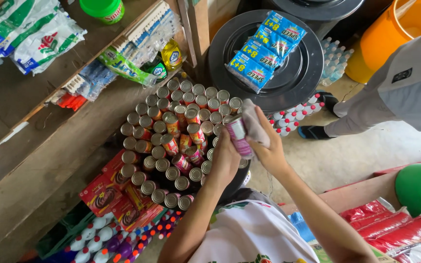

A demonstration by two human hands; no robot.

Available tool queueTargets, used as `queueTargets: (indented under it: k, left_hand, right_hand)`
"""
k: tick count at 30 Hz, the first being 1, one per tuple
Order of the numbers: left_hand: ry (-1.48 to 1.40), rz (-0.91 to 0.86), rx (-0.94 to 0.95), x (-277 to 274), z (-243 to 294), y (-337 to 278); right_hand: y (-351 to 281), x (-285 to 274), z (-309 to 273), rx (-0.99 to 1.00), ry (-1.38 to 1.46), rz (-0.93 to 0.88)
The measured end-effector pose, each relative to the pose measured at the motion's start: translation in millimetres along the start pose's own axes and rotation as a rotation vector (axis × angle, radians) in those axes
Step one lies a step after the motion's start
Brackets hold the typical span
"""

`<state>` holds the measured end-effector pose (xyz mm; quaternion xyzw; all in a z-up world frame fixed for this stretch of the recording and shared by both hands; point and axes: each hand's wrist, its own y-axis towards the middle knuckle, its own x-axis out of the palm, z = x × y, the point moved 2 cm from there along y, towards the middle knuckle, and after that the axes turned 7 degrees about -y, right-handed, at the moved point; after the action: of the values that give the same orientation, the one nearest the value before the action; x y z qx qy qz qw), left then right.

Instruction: Wiping canned goods with a cloth and arranging them on wooden shelves in a store.

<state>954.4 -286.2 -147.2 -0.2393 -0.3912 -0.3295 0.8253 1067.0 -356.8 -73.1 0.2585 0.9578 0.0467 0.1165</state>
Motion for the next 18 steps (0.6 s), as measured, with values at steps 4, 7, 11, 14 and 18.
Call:
queueTargets:
  k: [4, 7, 11, 14, 18]
  left_hand:
    - [-0.112, 0.046, -0.096, 22.3, 18.4, -7.1]
    - [-0.074, -0.193, -0.038, 17.8, 11.4, -13.4]
    - [-0.075, -0.085, -0.059, 10.1, 1.7, -0.2]
    - [-0.051, -0.022, -0.074, -5.8, -10.5, 9.7]
    - [0.023, 0.06, 0.0, 26.1, 15.0, -3.3]
  right_hand:
    - [-18.5, 7.4, -16.2, -0.291, -0.311, 0.016]
    - [-30.4, 6.1, -33.7, -0.588, -0.681, -0.033]
    - [-4.6, -10.7, -7.8, -0.443, -0.461, -0.054]
    - [8.2, -9.7, -5.1, -0.153, -0.176, -0.064]
    - [-14.2, -0.4, -8.2, -0.017, -0.409, -0.076]
